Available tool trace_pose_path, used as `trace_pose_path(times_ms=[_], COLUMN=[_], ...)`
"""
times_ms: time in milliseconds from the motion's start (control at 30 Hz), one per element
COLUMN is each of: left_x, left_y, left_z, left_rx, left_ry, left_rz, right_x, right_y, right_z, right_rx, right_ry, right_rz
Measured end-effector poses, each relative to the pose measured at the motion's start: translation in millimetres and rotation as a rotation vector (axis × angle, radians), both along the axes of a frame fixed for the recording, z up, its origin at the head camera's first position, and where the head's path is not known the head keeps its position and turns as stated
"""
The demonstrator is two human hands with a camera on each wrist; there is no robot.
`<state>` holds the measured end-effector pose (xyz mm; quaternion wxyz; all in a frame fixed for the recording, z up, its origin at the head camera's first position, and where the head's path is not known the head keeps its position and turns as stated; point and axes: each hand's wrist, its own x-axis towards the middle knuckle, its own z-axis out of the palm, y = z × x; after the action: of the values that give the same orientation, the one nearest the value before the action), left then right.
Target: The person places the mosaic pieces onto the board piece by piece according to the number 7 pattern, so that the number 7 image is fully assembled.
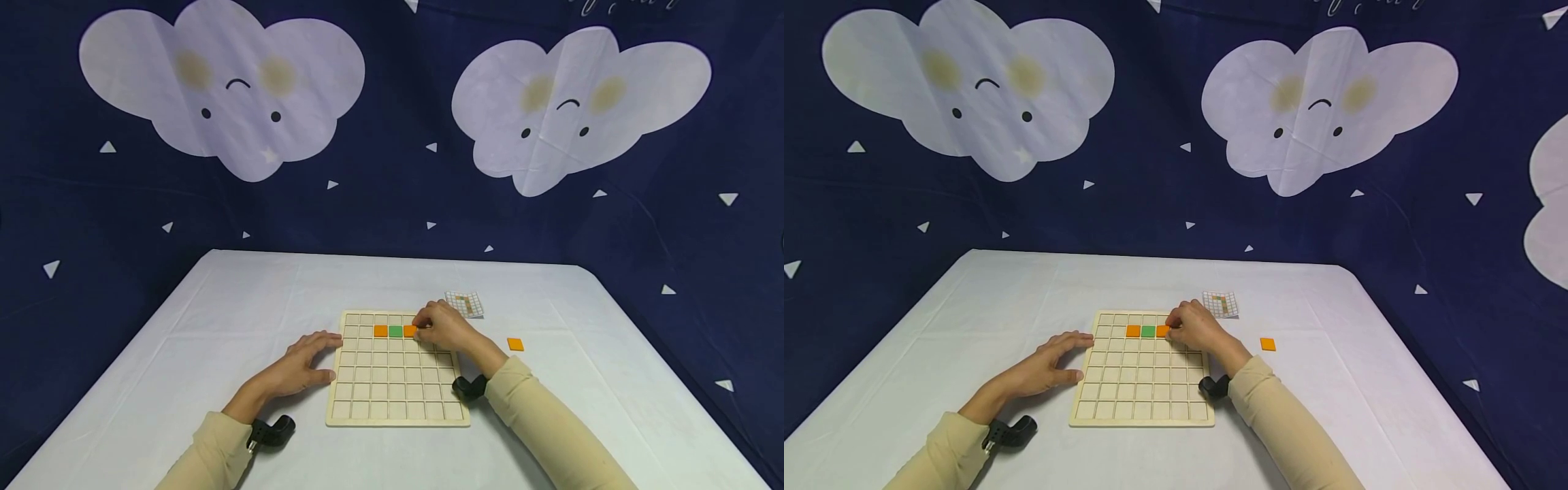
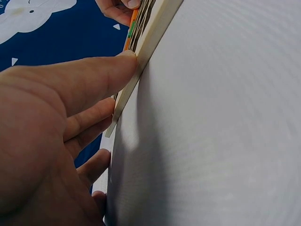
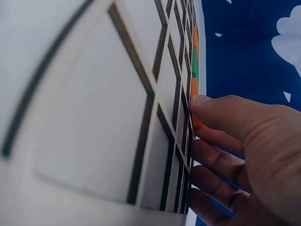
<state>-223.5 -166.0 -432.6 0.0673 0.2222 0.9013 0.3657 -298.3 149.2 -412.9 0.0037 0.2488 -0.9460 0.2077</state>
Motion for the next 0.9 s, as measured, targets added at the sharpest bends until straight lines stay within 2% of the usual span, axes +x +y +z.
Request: trace_pose_path(times_ms=[600,900], left_x=[-0.7,-0.1], left_y=[-0.3,0.4], left_z=[0.8,1.7], left_rx=[-0.007,-0.001], left_ry=[-0.003,-0.003], left_rz=[0.005,-0.001], right_x=[2.0,1.7], right_y=[0.1,0.8], right_z=[2.2,2.0], right_rx=[0.007,-0.019], right_ry=[0.004,-0.034], right_rz=[0.017,-0.004])
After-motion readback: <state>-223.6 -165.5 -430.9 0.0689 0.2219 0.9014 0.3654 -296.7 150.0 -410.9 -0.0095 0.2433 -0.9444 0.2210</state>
